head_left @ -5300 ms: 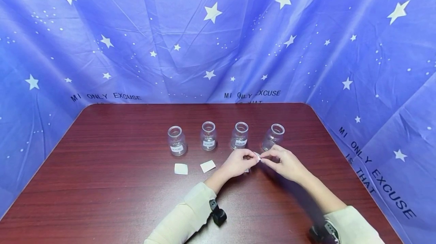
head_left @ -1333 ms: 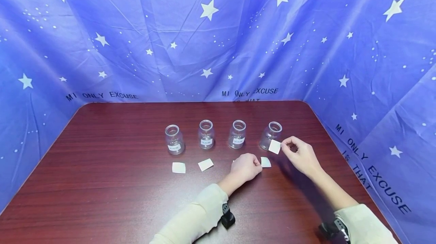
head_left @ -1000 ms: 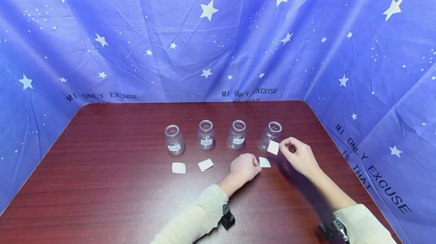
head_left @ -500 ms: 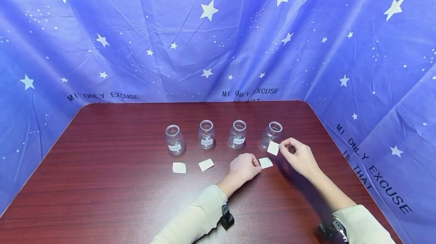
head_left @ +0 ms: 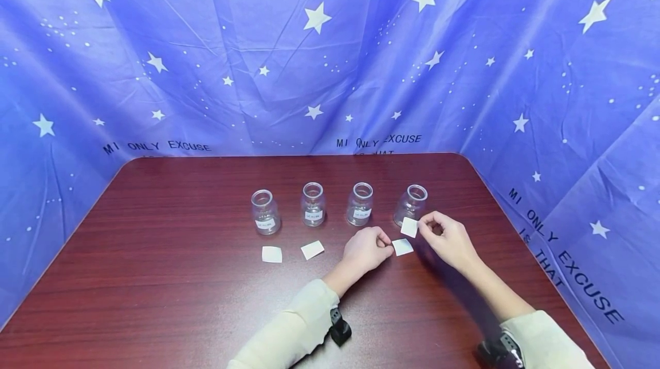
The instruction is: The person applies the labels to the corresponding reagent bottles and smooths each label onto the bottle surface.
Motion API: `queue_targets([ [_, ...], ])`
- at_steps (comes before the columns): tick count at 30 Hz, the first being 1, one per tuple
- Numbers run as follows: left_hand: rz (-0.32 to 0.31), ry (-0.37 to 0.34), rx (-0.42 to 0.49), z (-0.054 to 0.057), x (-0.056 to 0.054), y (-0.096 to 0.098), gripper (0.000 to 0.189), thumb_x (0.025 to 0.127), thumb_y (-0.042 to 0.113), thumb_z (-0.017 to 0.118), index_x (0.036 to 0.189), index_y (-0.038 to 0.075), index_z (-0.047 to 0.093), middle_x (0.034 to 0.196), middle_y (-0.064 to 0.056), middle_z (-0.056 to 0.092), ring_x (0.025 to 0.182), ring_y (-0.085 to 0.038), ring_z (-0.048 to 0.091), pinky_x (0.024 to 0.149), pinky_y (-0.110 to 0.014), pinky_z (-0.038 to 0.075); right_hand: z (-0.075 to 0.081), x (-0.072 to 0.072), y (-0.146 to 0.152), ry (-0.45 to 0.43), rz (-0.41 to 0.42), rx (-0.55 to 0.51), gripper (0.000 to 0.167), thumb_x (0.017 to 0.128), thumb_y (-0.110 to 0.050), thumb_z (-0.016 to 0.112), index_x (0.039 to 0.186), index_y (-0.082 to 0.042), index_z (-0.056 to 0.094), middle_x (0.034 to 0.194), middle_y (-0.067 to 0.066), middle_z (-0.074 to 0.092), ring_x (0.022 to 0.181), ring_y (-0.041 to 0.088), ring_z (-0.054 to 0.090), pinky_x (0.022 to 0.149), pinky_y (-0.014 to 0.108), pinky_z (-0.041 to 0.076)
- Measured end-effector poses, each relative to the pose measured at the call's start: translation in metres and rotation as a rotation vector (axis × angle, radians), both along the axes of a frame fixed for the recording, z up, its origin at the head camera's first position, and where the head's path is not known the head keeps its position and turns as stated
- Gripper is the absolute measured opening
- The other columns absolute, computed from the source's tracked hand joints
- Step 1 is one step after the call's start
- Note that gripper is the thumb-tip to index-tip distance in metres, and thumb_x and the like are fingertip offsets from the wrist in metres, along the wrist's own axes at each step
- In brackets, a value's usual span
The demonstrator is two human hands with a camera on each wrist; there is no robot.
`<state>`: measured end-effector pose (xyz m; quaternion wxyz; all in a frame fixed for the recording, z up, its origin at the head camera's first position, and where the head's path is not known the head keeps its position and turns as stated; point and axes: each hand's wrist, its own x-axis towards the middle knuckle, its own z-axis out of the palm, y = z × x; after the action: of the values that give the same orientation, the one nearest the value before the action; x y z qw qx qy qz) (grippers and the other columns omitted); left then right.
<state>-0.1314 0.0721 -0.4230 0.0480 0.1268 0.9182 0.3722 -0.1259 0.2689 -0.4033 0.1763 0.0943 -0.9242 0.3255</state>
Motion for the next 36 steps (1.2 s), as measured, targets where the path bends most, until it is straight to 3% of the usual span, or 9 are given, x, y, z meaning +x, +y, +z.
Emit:
queue_targets([
  [7,-0.008,0.027,0.089,0.003,-0.002,-0.001,0.012,0.076,0.024,0.069,0.087,0.020,0.065,0.078,0.010,0.064,0.071,-0.003,0.057,0.061,-0.019,0.040,-0.005,0.000,-0.005,-0.003,0.002,0.009,0.004,0.083,-0.011,0.063,0.080,-0.015,0.064,0.064,-0.006,0.052,0.055,0.001,0.042,0.051,0.020,0.036],
  [17,-0.018,0.042,0.203,0.008,-0.002,-0.004,0.012,0.081,0.024,0.066,0.091,0.016,0.066,0.080,0.006,0.069,0.072,-0.004,0.059,0.062,-0.017,0.041,-0.007,0.002,-0.013,0.017,0.028,0.017,0.004,0.084,-0.014,0.063,0.080,-0.011,0.064,0.063,-0.008,0.051,0.055,0.000,0.041,0.051,0.020,0.035],
  [28,0.015,0.091,0.322,0.008,-0.001,-0.004,0.012,0.082,0.021,0.062,0.091,0.015,0.067,0.078,0.004,0.065,0.058,0.003,0.047,0.055,-0.015,0.038,-0.008,0.006,-0.025,0.085,0.063,0.027,0.003,0.081,-0.010,0.066,0.082,-0.011,0.065,0.063,-0.010,0.049,0.055,-0.001,0.039,0.049,0.018,0.034],
  [36,0.010,0.109,0.375,0.007,-0.002,-0.006,0.012,0.085,0.023,0.064,0.091,0.014,0.068,0.076,0.003,0.065,0.061,0.003,0.049,0.057,-0.014,0.041,-0.009,0.006,-0.029,0.197,0.133,0.038,0.010,0.079,-0.007,0.070,0.082,-0.015,0.065,0.064,-0.011,0.049,0.056,-0.001,0.040,0.050,0.012,0.032],
])
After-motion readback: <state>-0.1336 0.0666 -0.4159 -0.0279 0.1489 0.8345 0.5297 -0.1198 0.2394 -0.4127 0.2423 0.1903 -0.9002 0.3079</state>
